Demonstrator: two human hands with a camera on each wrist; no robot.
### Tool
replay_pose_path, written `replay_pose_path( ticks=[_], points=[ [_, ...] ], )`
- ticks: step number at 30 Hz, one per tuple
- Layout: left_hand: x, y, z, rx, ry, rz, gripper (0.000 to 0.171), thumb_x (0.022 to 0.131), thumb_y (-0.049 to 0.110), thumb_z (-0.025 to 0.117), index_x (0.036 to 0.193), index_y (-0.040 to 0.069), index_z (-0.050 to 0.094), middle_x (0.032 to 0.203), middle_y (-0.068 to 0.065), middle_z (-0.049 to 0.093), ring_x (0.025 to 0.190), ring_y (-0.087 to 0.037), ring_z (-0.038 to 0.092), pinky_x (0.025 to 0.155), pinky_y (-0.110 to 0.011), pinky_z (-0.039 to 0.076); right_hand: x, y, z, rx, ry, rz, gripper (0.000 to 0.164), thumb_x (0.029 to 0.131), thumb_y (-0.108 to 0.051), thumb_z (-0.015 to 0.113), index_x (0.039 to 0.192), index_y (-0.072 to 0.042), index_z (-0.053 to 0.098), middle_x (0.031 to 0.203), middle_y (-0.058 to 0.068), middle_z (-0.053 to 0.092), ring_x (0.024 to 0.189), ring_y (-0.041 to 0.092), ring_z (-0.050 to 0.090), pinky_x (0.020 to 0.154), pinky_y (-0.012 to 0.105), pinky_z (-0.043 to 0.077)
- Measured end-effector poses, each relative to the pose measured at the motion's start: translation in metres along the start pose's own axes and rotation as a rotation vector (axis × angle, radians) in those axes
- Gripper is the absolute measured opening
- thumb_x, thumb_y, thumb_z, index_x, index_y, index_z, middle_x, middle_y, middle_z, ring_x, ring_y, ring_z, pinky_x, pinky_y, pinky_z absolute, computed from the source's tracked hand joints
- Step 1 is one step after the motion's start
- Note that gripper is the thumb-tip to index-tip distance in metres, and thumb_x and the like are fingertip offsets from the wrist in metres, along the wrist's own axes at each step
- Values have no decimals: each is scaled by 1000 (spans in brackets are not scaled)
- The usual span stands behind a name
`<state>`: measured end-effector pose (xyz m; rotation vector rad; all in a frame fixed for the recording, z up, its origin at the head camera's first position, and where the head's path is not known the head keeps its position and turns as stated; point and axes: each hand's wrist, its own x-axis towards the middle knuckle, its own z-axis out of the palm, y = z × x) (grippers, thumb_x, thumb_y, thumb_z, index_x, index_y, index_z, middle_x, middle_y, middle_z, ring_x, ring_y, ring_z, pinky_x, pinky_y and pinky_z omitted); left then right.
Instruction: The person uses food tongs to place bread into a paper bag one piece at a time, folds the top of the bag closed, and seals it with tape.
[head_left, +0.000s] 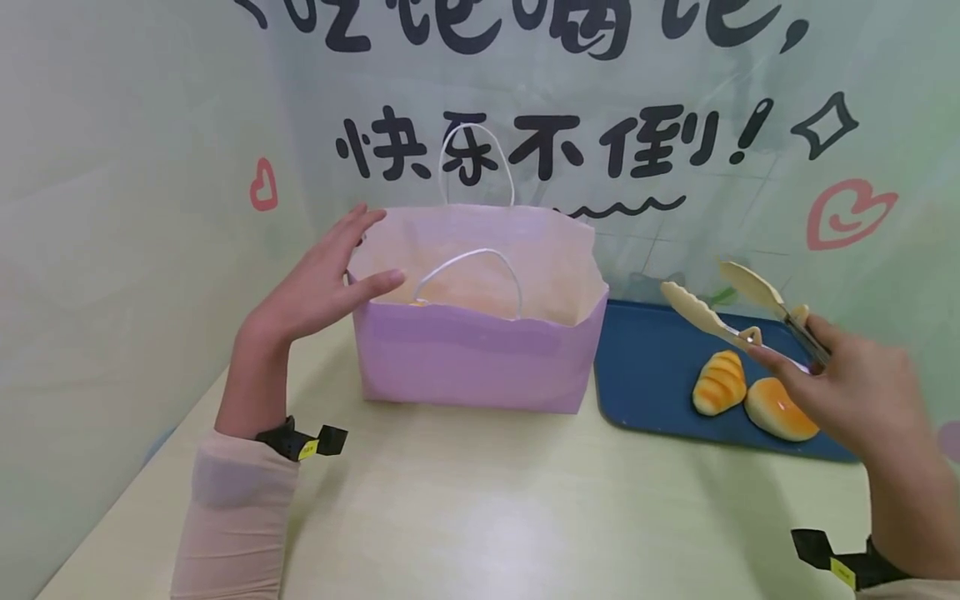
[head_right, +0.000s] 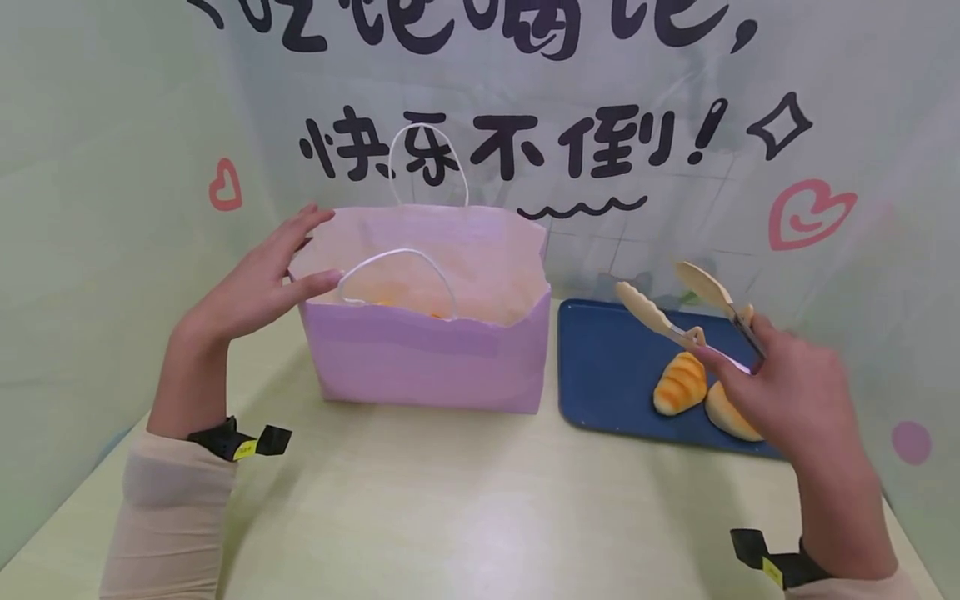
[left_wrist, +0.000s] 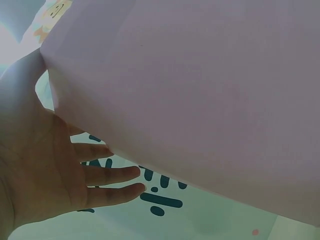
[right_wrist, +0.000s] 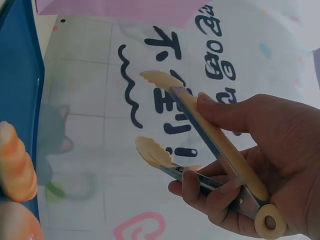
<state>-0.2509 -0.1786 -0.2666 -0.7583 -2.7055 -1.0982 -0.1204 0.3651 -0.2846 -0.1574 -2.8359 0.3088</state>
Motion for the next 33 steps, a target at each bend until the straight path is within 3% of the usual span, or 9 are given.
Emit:
replay_pose_path(
  ticks=[7,10,15,19,21,28,33],
  points=[
    [-1,0,0,7,-2,-2,87,98,52,66,168,18,27,177,-4,9,161,-31,19,125,-64,22,12,28,17,-39,-126,43,104,100,-70,56,148,21,40,57,3,38,52,24,40,50,35,32],
    [-1,0,1,12,-4,-7,87,99,53,65,168,18,27,177,-4,9,161,-31,18,125,-65,21,17,40,24,-62,-171,40,100,99,-70,56,141,21,47,59,3,36,52,24,41,51,36,33],
    [-1,0,0,16,-5,-10,88,98,54,65,169,20,26,177,-3,8,162,-30,16,124,-65,21,23,57,32,-95,-238,44,93,98,-73,55,115,18,56,61,3,36,54,24,44,52,36,34],
    [-1,0,0,19,-7,-13,88,98,55,65,169,20,25,178,-3,8,162,-29,14,124,-66,21,26,67,38,-106,-297,52,82,97,-78,51,86,3,60,63,4,39,55,24,45,52,35,34],
    [-1,0,0,25,-5,-14,88,99,55,65,169,20,25,178,-3,8,162,-29,13,125,-66,21,27,71,40,-101,-322,65,76,96,-79,51,74,-6,51,64,5,39,56,24,45,53,34,34],
    [0,-2,1,32,-2,-16,88,99,57,64,169,21,26,178,-2,8,163,-28,13,125,-66,20,30,73,46,-117,-411,52,72,99,-73,53,72,-7,51,67,8,44,60,27,50,54,36,38],
    [0,-1,2,34,-2,-16,87,99,57,64,169,21,26,178,-2,8,163,-28,12,124,-66,20,28,66,47,-103,-412,55,69,101,-70,53,65,-11,50,64,6,42,58,25,49,53,35,37]
  ],
)
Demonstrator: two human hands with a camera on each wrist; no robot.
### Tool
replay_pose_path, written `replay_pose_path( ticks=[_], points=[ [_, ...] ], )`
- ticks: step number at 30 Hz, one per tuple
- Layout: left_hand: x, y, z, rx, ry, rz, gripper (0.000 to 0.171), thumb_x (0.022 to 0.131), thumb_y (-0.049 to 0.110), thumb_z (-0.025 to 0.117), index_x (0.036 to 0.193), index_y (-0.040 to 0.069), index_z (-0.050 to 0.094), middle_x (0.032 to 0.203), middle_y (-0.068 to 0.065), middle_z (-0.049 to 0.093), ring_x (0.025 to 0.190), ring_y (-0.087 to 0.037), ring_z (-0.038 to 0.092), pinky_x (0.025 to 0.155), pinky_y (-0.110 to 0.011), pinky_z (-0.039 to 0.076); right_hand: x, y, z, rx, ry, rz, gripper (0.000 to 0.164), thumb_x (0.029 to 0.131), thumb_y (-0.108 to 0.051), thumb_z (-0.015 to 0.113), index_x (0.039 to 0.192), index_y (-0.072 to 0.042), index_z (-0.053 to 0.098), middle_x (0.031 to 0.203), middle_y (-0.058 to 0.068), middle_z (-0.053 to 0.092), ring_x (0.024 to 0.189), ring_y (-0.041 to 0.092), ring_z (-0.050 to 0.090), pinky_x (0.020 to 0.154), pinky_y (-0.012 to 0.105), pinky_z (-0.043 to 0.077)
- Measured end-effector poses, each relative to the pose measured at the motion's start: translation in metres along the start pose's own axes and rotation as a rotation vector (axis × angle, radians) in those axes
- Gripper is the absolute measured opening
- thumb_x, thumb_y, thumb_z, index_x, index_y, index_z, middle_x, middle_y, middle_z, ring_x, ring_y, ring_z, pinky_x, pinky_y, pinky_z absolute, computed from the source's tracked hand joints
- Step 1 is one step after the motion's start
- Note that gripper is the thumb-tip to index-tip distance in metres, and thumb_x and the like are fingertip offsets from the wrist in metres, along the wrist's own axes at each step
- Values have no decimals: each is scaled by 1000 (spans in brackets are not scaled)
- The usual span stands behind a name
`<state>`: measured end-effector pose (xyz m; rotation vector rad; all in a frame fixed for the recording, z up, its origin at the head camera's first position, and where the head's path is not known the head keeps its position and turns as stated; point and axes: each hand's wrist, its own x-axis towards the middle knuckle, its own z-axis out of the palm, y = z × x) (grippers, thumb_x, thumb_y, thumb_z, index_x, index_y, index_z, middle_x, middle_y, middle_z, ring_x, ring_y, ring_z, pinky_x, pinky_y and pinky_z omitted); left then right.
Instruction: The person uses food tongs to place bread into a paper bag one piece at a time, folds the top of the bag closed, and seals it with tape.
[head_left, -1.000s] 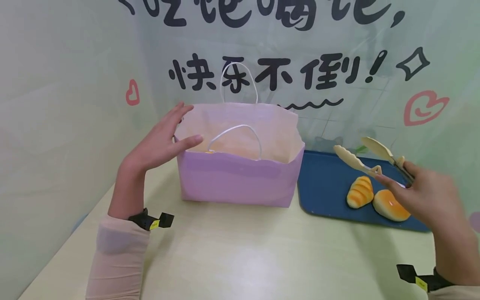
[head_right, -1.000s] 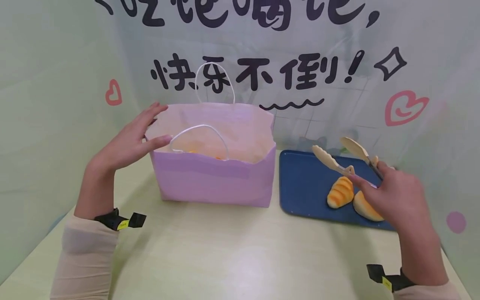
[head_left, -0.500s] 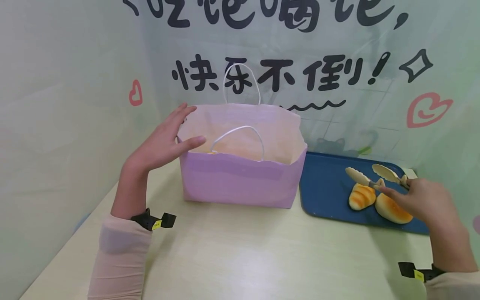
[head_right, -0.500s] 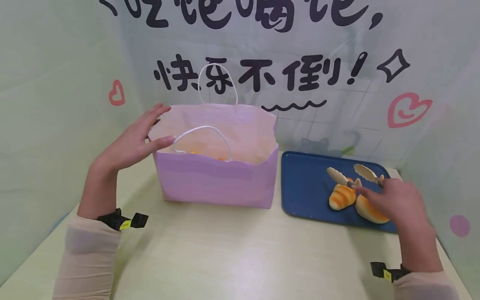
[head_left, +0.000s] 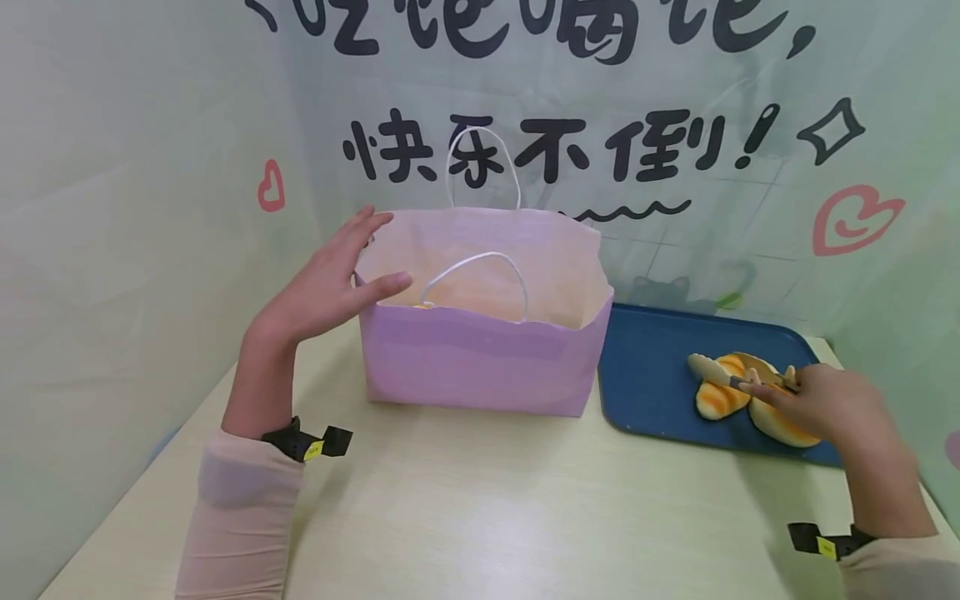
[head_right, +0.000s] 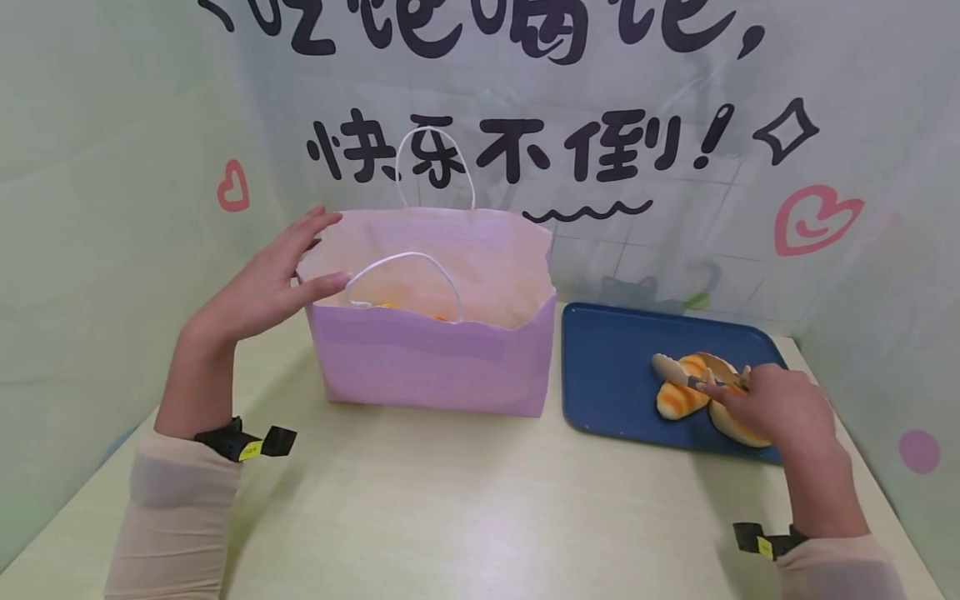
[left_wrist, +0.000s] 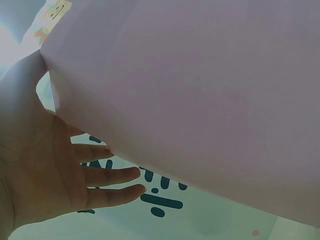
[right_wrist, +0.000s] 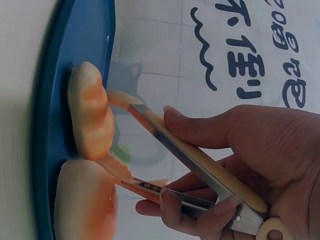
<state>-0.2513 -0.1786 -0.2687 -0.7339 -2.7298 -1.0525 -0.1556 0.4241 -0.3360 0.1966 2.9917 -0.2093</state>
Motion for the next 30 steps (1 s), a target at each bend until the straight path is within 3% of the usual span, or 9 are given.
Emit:
replay_pose_path(
  ticks=[10,14,18,21,26,30],
  points=[
    [0,1,0,-5,-4,2,88,98,55,64,169,20,26,178,-2,7,162,-29,13,124,-67,21,-2,-7,1,18,65,-7,63,102,-62,60,66,-11,47,64,6,41,57,25,46,53,35,33],
    [1,-1,1,-3,1,4,88,99,57,64,169,21,26,178,-1,7,162,-28,14,124,-66,23,-3,-10,-1,35,105,-8,63,102,-62,60,70,-8,53,65,6,42,58,26,47,52,36,34],
    [1,-1,1,0,3,5,88,99,58,63,169,20,25,178,-1,7,162,-28,13,124,-66,22,-6,-14,-6,54,136,-13,69,102,-67,55,85,0,60,66,6,41,58,26,49,52,36,36],
    [1,-1,1,0,2,4,88,99,58,63,169,20,25,178,-1,7,163,-28,13,124,-66,22,-9,-19,-12,65,174,-22,80,102,-70,52,108,9,64,67,7,43,58,27,50,52,36,37],
    [0,0,1,-5,-2,1,88,99,56,64,169,21,25,178,-1,6,162,-28,13,124,-66,22,-19,-34,-21,96,265,0,91,102,-70,50,139,13,54,66,8,45,57,27,47,50,36,36],
    [0,2,0,-11,-6,0,88,99,55,65,169,20,25,178,-2,6,162,-30,14,124,-66,21,-30,-48,-29,137,327,24,95,104,-67,50,152,15,41,65,9,47,56,28,45,48,37,35]
  ],
)
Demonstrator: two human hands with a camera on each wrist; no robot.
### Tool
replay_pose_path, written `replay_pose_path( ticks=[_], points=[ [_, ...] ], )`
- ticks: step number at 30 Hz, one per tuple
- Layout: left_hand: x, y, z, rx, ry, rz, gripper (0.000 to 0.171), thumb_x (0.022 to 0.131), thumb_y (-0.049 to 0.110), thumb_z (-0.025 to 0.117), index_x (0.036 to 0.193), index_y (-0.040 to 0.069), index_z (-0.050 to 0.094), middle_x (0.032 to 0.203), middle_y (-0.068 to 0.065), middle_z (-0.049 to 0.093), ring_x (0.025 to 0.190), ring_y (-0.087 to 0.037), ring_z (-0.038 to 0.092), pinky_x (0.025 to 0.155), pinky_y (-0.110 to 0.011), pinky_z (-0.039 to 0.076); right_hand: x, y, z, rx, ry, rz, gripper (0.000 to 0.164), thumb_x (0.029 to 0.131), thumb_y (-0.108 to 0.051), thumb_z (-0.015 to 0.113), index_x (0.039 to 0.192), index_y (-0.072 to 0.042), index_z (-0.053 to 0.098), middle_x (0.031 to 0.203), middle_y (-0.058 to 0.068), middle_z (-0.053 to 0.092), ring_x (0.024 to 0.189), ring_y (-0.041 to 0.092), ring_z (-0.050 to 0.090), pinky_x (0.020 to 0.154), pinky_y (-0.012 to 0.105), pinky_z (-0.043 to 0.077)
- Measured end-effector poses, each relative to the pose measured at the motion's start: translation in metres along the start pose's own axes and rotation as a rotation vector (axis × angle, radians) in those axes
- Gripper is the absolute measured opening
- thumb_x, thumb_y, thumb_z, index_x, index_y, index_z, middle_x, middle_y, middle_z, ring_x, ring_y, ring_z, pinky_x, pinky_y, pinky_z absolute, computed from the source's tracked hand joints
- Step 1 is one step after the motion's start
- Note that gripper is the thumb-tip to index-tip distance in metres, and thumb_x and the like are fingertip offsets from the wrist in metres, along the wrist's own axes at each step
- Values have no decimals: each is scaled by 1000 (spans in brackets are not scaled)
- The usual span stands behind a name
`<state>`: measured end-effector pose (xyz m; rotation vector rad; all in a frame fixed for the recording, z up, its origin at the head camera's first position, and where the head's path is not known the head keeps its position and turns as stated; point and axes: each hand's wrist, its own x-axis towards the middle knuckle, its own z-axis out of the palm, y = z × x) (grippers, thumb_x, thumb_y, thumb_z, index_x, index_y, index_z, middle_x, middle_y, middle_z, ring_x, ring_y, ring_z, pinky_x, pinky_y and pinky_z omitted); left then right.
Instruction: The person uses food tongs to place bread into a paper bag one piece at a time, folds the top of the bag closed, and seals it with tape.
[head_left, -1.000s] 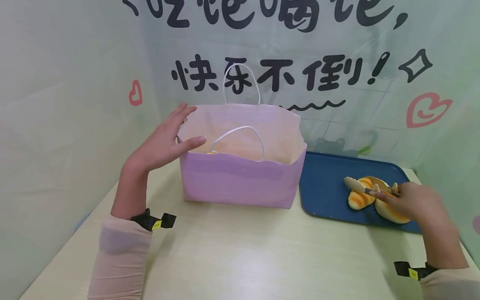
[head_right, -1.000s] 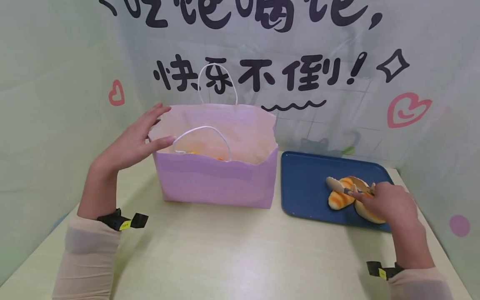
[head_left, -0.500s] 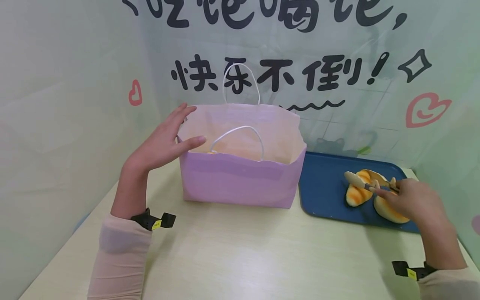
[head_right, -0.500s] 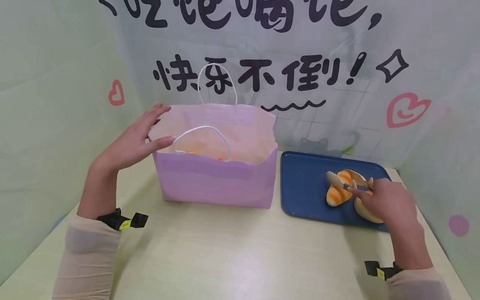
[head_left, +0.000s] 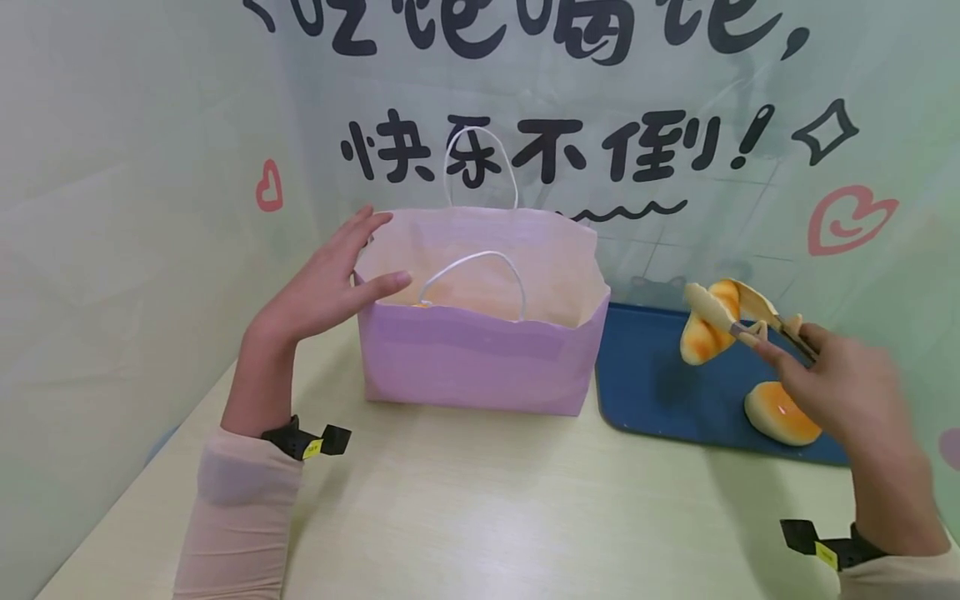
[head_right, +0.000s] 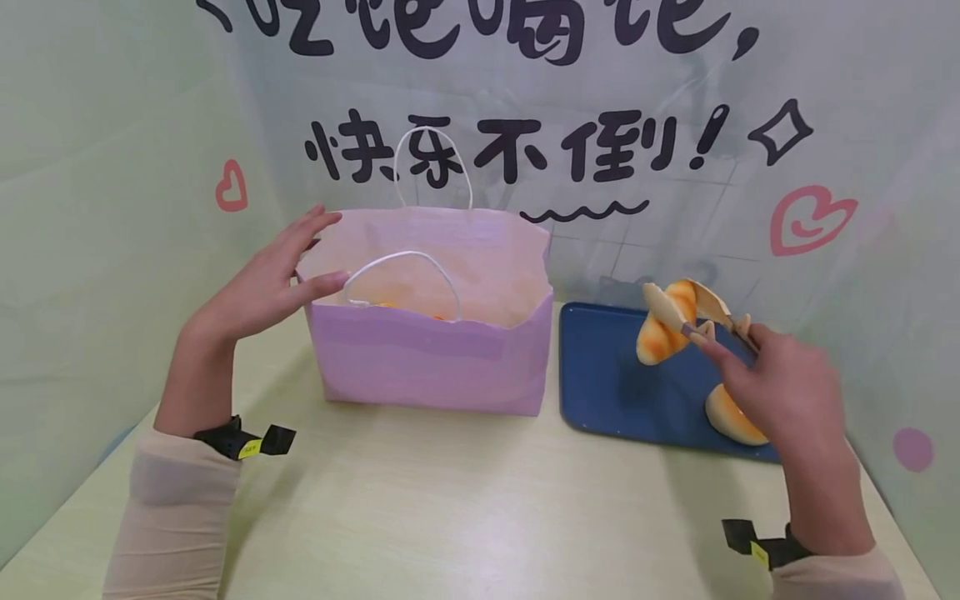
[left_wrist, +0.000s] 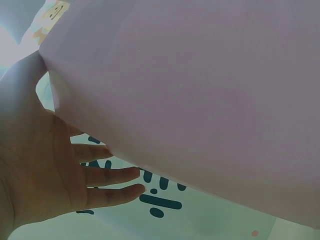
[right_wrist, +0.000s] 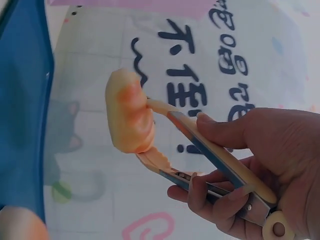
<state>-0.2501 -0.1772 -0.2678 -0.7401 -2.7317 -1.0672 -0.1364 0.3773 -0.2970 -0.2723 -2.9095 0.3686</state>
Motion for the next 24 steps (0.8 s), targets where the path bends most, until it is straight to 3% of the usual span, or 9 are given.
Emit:
replay_pose_path(
  ticks=[2,5,8,14,19,24],
  points=[
    [0,0,0,-1,-1,0,88,99,54,65,169,19,25,178,-2,6,162,-30,14,124,-66,21,-3,-8,-5,13,48,-15,88,105,-64,52,150,11,48,64,9,48,56,29,44,49,38,34],
    [0,-1,0,-1,4,2,87,99,54,65,169,19,26,178,-1,7,162,-29,14,124,-65,22,-6,-19,-11,23,137,-57,70,105,-59,56,133,4,60,65,9,49,60,30,45,54,40,33],
    [0,-1,0,2,6,5,87,99,54,65,169,19,26,178,-2,7,162,-29,14,124,-65,22,-9,-31,-17,46,230,-96,55,105,-52,60,117,1,61,62,8,49,61,32,47,57,41,31],
    [-1,0,1,1,3,3,88,98,55,65,169,19,26,178,-3,8,162,-30,15,124,-66,22,-16,-60,-24,106,407,-151,39,103,-42,69,111,-4,65,59,9,47,55,29,41,57,36,25],
    [-1,1,0,-5,2,3,87,98,54,65,168,19,27,178,-3,8,162,-30,16,124,-66,22,-19,-85,-25,207,539,-193,35,98,-34,77,119,-6,72,63,12,51,52,15,34,54,26,21],
    [0,0,0,0,4,0,88,98,56,64,168,19,26,178,-2,7,162,-29,14,124,-66,21,-22,-108,-25,338,579,-192,45,99,-31,78,137,-9,71,90,19,71,64,-5,41,59,8,32]
  ],
)
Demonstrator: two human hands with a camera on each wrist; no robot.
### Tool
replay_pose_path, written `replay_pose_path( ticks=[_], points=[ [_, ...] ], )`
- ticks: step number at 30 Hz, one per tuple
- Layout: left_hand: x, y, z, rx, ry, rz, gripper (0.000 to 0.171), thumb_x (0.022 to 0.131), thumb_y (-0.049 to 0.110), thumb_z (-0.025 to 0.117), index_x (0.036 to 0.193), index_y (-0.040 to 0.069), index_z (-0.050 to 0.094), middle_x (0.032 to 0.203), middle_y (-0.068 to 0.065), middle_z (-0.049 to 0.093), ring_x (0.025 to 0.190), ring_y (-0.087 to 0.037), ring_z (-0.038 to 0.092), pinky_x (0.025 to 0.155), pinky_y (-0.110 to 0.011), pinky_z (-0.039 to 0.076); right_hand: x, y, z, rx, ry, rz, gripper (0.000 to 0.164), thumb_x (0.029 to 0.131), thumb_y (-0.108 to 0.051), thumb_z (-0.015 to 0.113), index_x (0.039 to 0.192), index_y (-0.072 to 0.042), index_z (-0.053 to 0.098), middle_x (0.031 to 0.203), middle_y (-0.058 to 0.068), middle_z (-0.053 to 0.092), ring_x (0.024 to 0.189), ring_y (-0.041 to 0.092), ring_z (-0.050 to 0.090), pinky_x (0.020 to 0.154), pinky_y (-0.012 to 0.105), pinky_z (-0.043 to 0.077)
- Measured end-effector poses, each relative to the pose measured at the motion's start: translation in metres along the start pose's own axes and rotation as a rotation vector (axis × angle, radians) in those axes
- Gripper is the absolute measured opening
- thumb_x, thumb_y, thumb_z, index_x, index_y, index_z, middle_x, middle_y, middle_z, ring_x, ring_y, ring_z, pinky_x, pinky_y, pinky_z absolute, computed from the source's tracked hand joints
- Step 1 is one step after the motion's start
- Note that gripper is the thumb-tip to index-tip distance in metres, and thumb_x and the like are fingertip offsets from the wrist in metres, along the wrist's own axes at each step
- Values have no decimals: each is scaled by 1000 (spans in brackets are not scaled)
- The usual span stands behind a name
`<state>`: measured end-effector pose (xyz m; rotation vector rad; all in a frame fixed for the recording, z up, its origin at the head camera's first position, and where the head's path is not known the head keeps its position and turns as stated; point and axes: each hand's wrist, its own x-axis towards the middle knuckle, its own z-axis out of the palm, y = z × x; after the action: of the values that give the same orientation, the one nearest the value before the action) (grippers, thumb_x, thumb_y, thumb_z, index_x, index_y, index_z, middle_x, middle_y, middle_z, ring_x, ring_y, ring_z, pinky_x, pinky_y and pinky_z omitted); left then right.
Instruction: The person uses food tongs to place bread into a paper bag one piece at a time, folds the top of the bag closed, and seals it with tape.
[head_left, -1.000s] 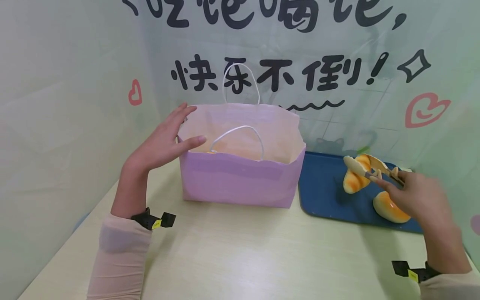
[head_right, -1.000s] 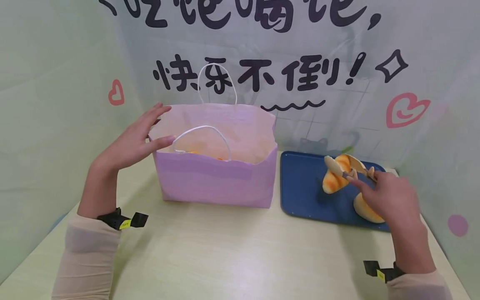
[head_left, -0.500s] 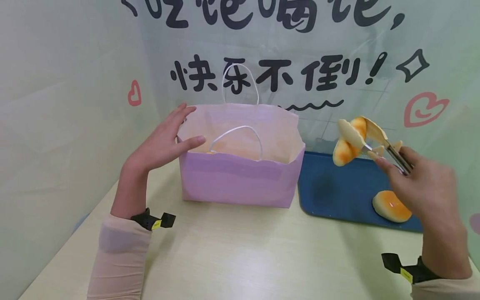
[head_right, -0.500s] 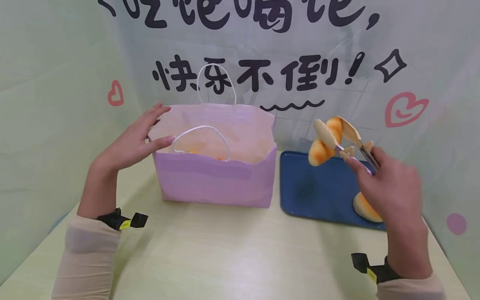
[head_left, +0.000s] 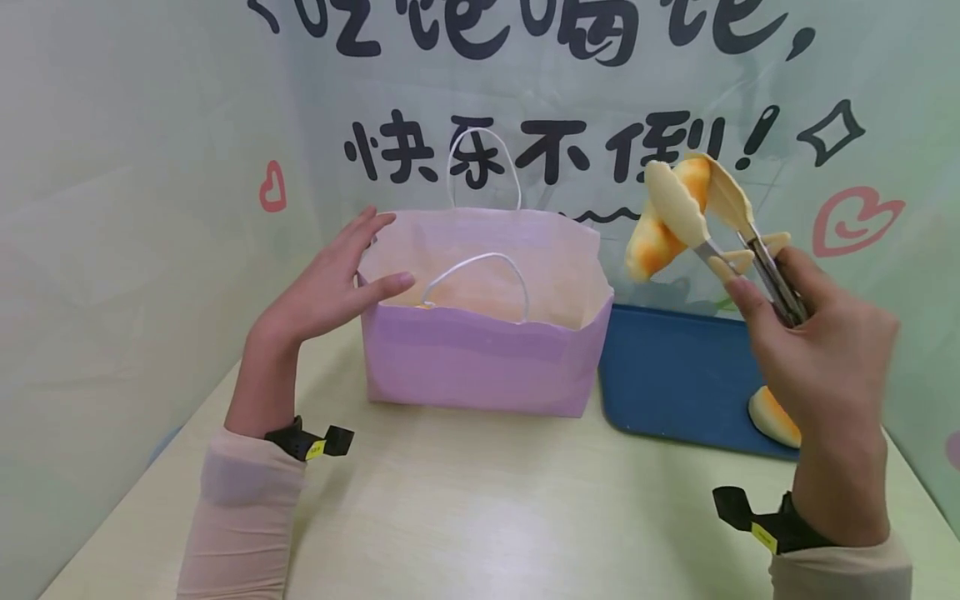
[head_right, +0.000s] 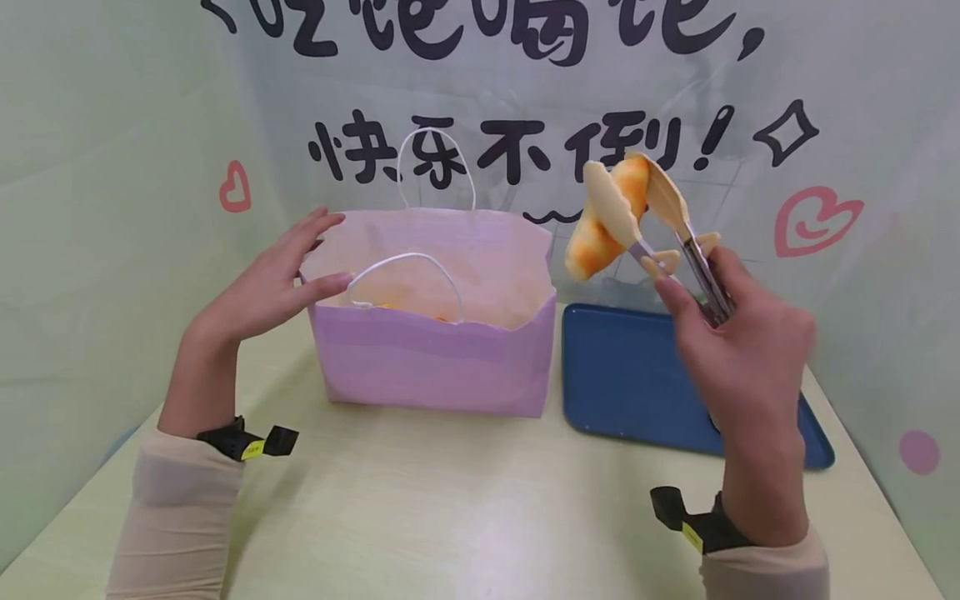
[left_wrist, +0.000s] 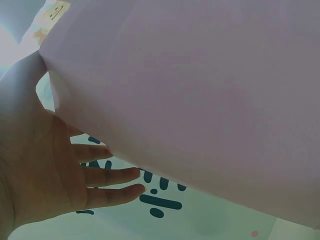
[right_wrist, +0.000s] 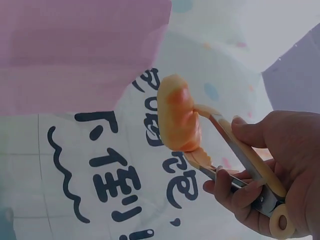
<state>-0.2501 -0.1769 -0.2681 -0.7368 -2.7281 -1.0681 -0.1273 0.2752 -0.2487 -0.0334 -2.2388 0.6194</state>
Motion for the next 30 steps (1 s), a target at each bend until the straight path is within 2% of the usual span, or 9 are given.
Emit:
replay_pose_path(
  ticks=[2,5,7,9,12,16,17,20,30],
  points=[
    [0,-1,0,1,4,-1,88,98,57,64,168,20,26,178,-1,7,162,-29,15,124,-66,22,-1,-9,4,53,9,0,48,98,-31,78,142,-13,70,103,19,76,72,-11,46,65,4,36],
    [0,-3,1,7,5,-2,88,99,58,64,168,20,27,178,-1,7,162,-29,14,124,-66,21,-3,-20,11,134,10,-66,53,95,-24,82,145,-14,67,117,19,77,81,-21,52,71,1,41],
    [-1,-3,1,8,3,-2,87,99,57,64,168,19,27,178,-2,6,162,-30,14,124,-66,21,-5,-27,16,173,0,-123,53,94,-20,84,144,-14,67,113,20,78,77,-23,52,65,2,41],
    [-1,-2,1,10,-2,-1,87,99,57,63,168,19,27,178,-2,6,162,-30,15,124,-67,20,-6,-31,21,197,-19,-177,54,92,-16,85,143,-11,68,107,20,78,70,-21,52,60,3,40],
    [-1,-1,1,10,-4,2,87,99,56,64,168,18,28,178,-4,7,162,-31,15,124,-67,21,-9,-38,27,196,-60,-207,56,91,-16,85,144,-10,67,100,20,78,61,-3,57,53,7,38],
    [-1,0,1,14,-2,1,87,99,57,63,168,19,28,178,-4,8,162,-30,13,124,-67,20,-13,-43,32,167,-131,-188,61,92,-21,85,147,-7,63,93,19,77,61,21,59,51,10,38],
    [-1,0,1,15,-3,0,86,99,57,63,168,19,29,178,-3,7,162,-30,13,124,-67,20,-13,-43,33,155,-150,-178,62,92,-23,85,147,-7,63,92,18,76,63,22,59,51,11,39],
    [-1,0,1,13,-5,0,86,99,57,63,168,19,29,178,-3,7,163,-30,12,124,-67,20,-14,-44,33,122,-186,-159,62,93,-28,85,148,-8,63,81,13,70,63,23,55,49,16,39],
    [-1,-1,-1,17,-8,-4,86,99,57,63,168,19,29,178,-3,7,163,-30,11,124,-68,19,-11,-30,13,71,-179,-105,64,92,-29,86,150,-14,62,79,12,66,60,17,49,46,20,34]
  ],
)
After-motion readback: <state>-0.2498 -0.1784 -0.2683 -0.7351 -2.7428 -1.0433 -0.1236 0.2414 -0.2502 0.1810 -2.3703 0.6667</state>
